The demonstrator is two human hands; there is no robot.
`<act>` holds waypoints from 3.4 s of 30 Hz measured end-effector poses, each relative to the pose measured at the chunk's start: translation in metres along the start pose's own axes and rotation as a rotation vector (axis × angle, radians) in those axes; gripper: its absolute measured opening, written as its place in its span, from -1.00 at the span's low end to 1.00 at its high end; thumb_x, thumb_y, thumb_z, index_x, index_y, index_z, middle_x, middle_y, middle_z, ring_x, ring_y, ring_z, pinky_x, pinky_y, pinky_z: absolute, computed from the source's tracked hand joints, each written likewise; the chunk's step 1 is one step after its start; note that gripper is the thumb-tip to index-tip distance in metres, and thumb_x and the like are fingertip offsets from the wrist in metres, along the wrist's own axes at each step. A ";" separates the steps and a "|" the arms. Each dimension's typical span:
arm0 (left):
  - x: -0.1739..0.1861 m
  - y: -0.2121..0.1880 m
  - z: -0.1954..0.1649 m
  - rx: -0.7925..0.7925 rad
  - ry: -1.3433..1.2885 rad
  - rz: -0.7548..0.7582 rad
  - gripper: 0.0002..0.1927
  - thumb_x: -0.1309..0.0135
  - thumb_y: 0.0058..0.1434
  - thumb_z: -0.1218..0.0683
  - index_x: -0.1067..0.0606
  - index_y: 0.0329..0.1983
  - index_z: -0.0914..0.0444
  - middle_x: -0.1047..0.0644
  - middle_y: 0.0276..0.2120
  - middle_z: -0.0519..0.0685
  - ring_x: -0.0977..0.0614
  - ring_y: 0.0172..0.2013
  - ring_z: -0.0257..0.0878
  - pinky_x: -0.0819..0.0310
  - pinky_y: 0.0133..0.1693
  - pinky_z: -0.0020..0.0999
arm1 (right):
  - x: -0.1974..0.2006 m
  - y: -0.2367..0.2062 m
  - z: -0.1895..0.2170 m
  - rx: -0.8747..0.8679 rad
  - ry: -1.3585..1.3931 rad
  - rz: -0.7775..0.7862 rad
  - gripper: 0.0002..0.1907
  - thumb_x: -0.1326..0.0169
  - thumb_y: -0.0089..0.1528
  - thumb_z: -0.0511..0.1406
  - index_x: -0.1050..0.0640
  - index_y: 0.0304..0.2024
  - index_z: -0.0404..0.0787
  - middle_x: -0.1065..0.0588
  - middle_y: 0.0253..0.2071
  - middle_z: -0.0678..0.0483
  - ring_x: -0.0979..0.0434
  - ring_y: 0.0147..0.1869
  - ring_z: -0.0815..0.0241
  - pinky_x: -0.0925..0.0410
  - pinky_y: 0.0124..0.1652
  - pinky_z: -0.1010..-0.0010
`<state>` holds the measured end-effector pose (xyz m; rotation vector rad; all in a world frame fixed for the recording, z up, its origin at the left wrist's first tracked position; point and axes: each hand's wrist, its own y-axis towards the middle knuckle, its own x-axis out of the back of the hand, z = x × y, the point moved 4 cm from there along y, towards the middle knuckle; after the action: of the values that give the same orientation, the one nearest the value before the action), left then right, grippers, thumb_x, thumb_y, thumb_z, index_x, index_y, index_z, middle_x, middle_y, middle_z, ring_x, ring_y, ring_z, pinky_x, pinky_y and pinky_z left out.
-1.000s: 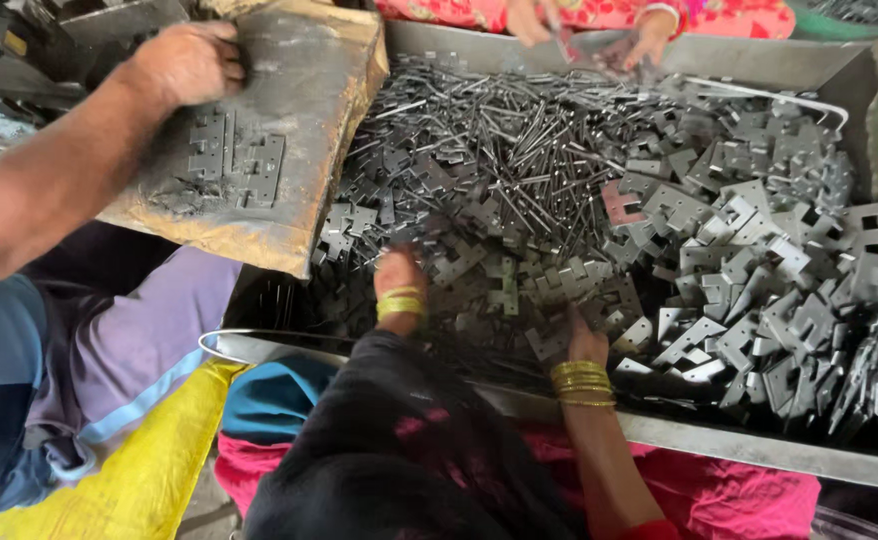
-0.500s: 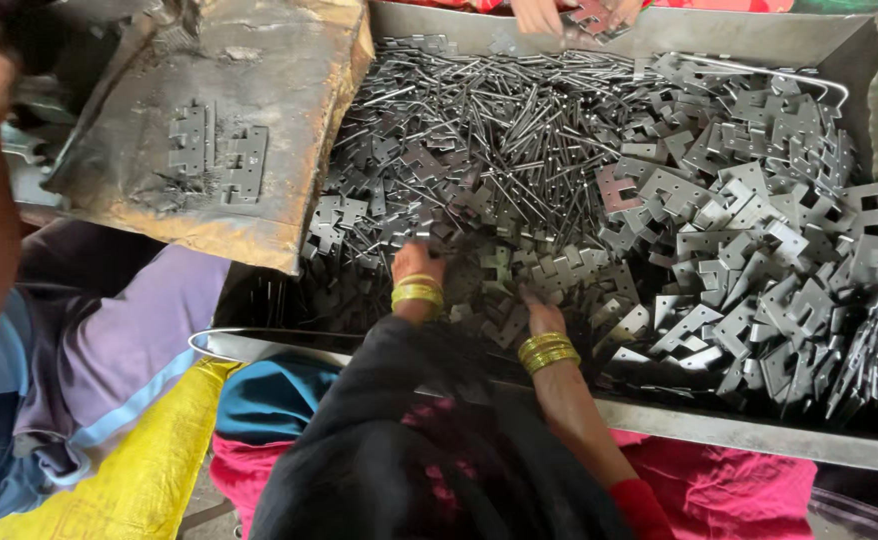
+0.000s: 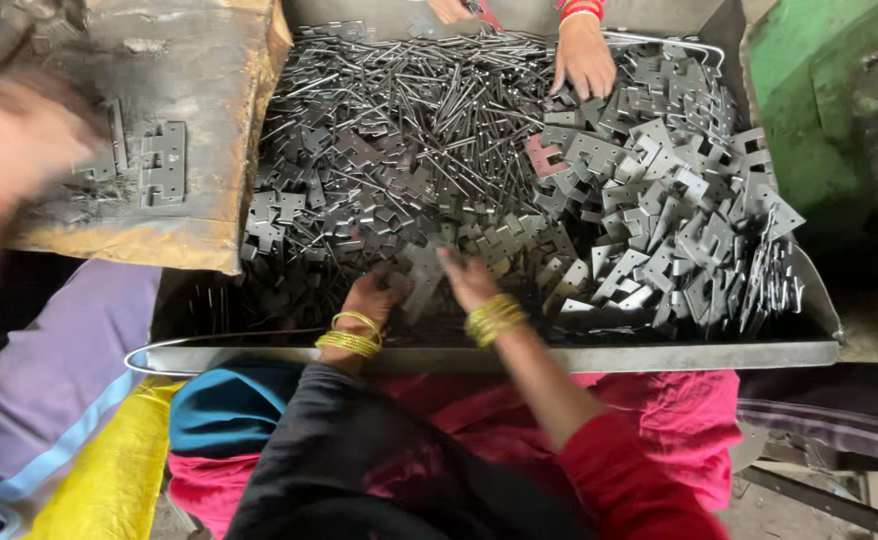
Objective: The person sits on the floor and sorts small metal brackets and pins from a large bin, picking them up by hand and placing them into a separate pile. Another person nearby also sorts similar parts.
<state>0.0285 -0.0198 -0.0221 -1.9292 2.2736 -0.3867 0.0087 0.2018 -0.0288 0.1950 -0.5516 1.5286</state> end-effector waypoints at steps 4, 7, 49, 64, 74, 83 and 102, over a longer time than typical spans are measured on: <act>0.014 -0.017 -0.005 0.182 -0.301 -0.132 -0.61 -0.25 0.14 0.14 -0.57 0.06 0.26 -0.60 -0.36 0.01 -0.54 -0.54 -0.25 -0.38 -0.55 -0.33 | 0.105 0.009 -0.023 0.615 -1.222 -0.103 -0.79 0.03 0.27 -0.26 -0.59 -0.39 -0.12 -0.59 -0.33 -0.07 -0.59 -0.20 -0.05 -0.43 -0.18 0.02; 0.008 -0.022 -0.010 0.144 -0.401 -0.133 -0.60 -0.22 0.13 0.14 -0.56 0.08 0.20 -0.59 -0.40 0.01 -0.49 -0.60 -0.28 -0.30 -0.60 -0.38 | 0.151 0.031 -0.045 0.298 -1.006 0.081 -0.75 0.01 0.32 -0.24 -0.60 -0.32 -0.25 -0.59 -0.24 -0.16 -0.56 -0.12 -0.22 -0.41 -0.10 0.00; 0.037 -0.010 -0.043 -0.078 1.249 -0.271 -0.74 0.01 0.25 0.09 -0.55 -0.02 0.12 -0.56 0.08 0.05 -0.50 0.16 0.06 -0.40 0.11 0.03 | 0.015 0.044 0.128 0.676 -0.621 0.186 -0.76 -0.18 0.31 -0.14 -0.59 -0.14 -0.16 -0.51 -0.07 -0.04 -0.57 -0.13 0.05 -0.44 -0.11 0.24; 0.044 0.008 -0.092 0.093 0.628 -0.519 -0.65 -0.31 -0.01 0.04 -0.65 -0.14 0.25 -0.68 -0.20 0.05 -0.68 -0.16 -0.03 -0.57 -0.12 -0.15 | -0.011 0.002 0.001 -0.306 1.089 -0.103 -0.48 -0.28 0.18 -0.04 -0.49 0.01 -0.23 -0.55 -0.14 -0.13 -0.60 -0.09 -0.10 -0.44 -0.22 0.13; -0.033 -0.046 -0.067 -0.317 0.700 -0.649 -0.65 -0.47 -0.11 0.07 -0.67 -0.26 0.28 -0.67 -0.27 0.16 -0.66 -0.15 0.14 -0.46 -0.09 -0.04 | -0.035 -0.016 0.008 -0.465 0.239 -0.056 0.11 0.16 0.23 0.44 -0.53 0.17 -0.47 -0.52 0.17 -0.26 -0.49 0.21 -0.01 -0.28 0.23 0.17; 0.009 -0.007 0.010 -0.128 -0.140 -0.300 -0.55 -0.29 0.08 0.09 -0.56 0.03 0.34 -0.65 -0.03 0.24 -0.67 -0.02 0.07 -0.55 0.00 -0.20 | -0.005 0.006 0.020 0.127 -0.295 0.039 -0.37 -0.01 0.19 0.15 -0.59 -0.09 -0.25 -0.59 -0.13 -0.08 -0.54 -0.04 0.06 -0.37 0.00 0.21; 0.027 -0.021 -0.001 -0.204 -0.254 -0.370 -0.55 -0.17 0.20 0.14 -0.51 0.16 0.38 -0.66 -0.08 0.07 -0.65 -0.11 -0.21 -0.53 -0.04 -0.32 | 0.140 -0.017 0.020 0.238 -0.147 -0.107 -0.79 -0.12 0.22 -0.48 -0.58 -0.10 -0.18 -0.58 -0.15 -0.08 -0.64 -0.11 -0.05 -0.46 -0.18 0.14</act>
<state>0.0431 -0.0496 -0.0135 -2.3498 1.8597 0.0602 0.0136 0.3165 0.0562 0.5153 -0.4659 1.4805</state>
